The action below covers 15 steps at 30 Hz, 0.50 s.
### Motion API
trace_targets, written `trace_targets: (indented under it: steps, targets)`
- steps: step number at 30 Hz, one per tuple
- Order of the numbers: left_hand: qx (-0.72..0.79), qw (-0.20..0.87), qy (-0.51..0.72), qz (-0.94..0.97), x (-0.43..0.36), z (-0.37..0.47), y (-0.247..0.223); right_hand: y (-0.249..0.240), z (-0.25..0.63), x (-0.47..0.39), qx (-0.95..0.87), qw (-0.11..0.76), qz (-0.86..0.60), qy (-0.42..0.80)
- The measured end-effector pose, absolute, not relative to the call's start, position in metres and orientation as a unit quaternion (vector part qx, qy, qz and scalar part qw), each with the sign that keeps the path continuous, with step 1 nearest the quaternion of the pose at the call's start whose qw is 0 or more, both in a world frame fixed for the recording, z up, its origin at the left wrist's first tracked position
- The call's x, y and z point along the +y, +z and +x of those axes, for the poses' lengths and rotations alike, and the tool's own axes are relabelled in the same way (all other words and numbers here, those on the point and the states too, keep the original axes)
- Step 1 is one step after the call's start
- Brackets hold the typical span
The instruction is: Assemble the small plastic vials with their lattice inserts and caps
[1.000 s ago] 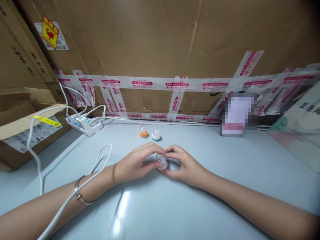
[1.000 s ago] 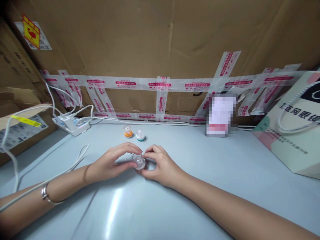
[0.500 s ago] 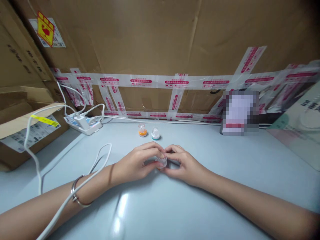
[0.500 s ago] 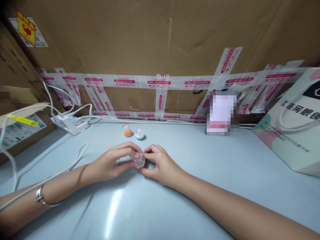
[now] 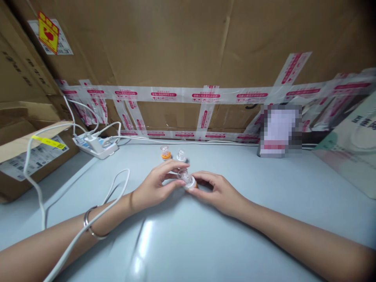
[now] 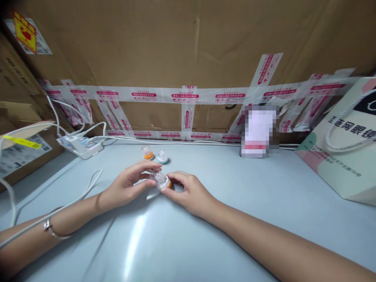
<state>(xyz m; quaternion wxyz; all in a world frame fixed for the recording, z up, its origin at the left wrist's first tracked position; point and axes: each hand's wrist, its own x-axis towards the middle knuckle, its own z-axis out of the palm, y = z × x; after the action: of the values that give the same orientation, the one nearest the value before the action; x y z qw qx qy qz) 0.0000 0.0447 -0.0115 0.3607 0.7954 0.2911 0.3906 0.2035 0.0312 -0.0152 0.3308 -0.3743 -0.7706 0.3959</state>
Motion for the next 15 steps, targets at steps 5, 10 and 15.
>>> trace_targets:
  steps: [5, 10, 15]
  targets:
    - [0.297, 0.370, 0.422, 0.772, 0.043, 0.000, -0.006, -0.017, 0.197, 0.029, -0.598, 0.397, -0.346, 0.604]
    - [0.296, 0.346, 0.461, 0.761, 0.037, 0.001, -0.001, -0.015, 0.193, 0.024, -0.504, 0.442, -0.333, 0.663]
    - [0.319, 0.322, 0.477, 0.753, 0.033, 0.003, 0.004, -0.014, 0.193, 0.021, -0.517, 0.456, -0.337, 0.641]
